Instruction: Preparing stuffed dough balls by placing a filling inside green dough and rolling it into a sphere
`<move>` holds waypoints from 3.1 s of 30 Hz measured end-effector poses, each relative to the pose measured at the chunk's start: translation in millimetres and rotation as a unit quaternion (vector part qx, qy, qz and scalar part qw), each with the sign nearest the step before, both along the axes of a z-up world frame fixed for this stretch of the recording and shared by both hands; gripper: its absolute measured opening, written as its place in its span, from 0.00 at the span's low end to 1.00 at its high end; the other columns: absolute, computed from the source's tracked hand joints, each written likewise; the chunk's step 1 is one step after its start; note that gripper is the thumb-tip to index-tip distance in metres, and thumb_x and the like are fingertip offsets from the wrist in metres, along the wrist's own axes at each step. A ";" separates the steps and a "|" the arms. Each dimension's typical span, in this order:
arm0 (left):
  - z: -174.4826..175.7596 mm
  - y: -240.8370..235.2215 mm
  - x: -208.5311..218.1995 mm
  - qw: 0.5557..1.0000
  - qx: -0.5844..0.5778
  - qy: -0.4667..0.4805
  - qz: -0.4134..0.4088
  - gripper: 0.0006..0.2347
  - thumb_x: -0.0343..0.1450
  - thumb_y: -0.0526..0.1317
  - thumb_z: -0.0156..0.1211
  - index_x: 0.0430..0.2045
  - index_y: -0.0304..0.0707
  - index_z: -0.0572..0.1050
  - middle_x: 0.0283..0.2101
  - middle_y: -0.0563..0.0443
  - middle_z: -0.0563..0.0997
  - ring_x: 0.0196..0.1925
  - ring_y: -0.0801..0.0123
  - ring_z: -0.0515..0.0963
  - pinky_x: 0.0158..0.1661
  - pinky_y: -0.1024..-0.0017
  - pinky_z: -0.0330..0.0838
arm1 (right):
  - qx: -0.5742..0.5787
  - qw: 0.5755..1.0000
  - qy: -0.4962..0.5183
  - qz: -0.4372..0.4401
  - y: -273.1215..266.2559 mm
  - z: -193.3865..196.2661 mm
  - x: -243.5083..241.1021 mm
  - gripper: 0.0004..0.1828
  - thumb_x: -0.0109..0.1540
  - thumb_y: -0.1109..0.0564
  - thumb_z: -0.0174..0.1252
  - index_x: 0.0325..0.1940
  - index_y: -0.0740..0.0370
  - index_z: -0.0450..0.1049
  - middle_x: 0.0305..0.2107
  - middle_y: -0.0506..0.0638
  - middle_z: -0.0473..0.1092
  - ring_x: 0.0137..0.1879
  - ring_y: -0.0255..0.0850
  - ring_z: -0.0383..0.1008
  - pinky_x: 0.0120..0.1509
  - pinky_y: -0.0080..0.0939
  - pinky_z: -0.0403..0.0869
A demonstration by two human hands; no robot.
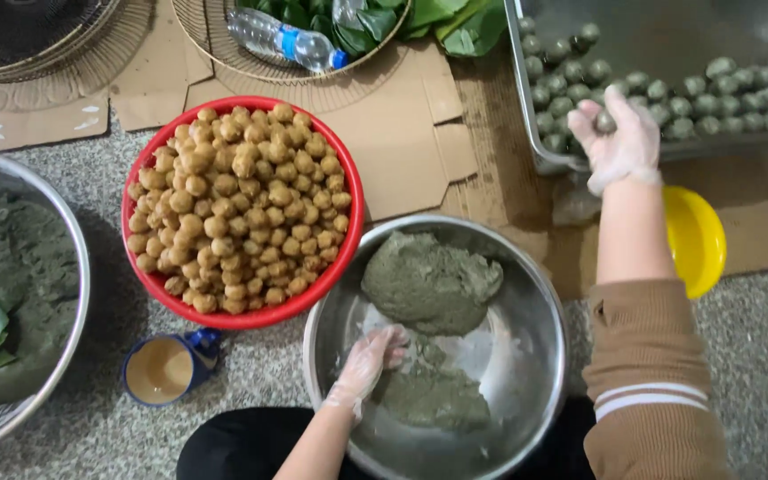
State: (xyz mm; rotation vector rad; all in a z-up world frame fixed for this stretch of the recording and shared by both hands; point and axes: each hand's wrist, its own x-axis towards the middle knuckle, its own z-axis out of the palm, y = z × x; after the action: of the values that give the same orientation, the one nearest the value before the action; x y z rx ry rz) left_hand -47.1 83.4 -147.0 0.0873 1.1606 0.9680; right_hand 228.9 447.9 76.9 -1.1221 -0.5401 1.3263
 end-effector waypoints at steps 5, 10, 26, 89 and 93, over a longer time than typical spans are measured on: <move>28.9 12.5 -2.4 0.999 -0.037 0.004 -0.011 0.17 0.74 0.42 0.55 0.50 0.26 0.79 0.43 0.41 0.83 0.36 0.64 0.81 0.38 0.71 0.75 | 0.005 1.000 0.011 0.029 89.4 -31.1 31.1 0.46 0.58 0.43 0.64 0.71 0.73 0.57 0.32 0.53 0.73 0.36 0.40 0.77 0.53 0.50 0.87; 19.8 12.7 0.9 0.999 -0.023 -0.036 0.018 0.14 0.75 0.38 0.54 0.47 0.23 0.77 0.42 0.38 0.81 0.34 0.64 0.79 0.32 0.75 0.71 | 0.045 0.989 -0.136 0.032 87.0 -26.3 52.3 0.39 0.62 0.39 0.64 0.65 0.70 0.62 0.58 0.67 0.61 0.62 0.54 0.75 0.66 0.46 0.82; 49.7 -0.5 1.4 0.989 0.003 0.120 0.083 0.14 0.73 0.43 0.58 0.34 0.26 0.82 0.32 0.43 0.84 0.31 0.70 0.82 0.34 0.76 0.80 | -0.113 0.377 -0.719 0.573 -349.4 -167.6 -52.1 0.56 0.67 0.19 0.26 0.74 0.75 0.51 0.72 0.74 0.49 0.79 0.65 0.47 0.84 0.59 0.45; 121.2 -45.5 56.4 0.936 0.089 0.280 -0.197 0.19 0.75 0.50 0.51 0.48 0.34 0.80 0.49 0.33 0.83 0.55 0.51 0.81 0.60 0.55 0.72 | 0.017 0.913 -0.256 0.317 -421.0 -148.0 -59.5 0.29 0.45 0.53 0.83 0.48 0.57 0.84 0.43 0.51 0.79 0.52 0.37 0.76 0.64 0.47 0.71; 115.3 -49.8 52.7 0.977 0.077 0.137 -0.144 0.16 0.78 0.46 0.48 0.49 0.32 0.75 0.25 0.34 0.76 0.07 0.59 0.69 0.06 0.66 0.64 | -0.042 0.932 -0.220 0.285 -413.9 -138.9 -57.0 0.27 0.42 0.53 0.83 0.45 0.52 0.85 0.40 0.47 0.79 0.47 0.33 0.74 0.59 0.42 0.73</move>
State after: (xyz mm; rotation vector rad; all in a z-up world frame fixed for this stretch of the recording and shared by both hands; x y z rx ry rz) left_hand 5.5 33.6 -31.7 0.5138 1.2818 0.8017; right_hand 171.9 34.0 -62.0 -1.4060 -1.2220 1.6009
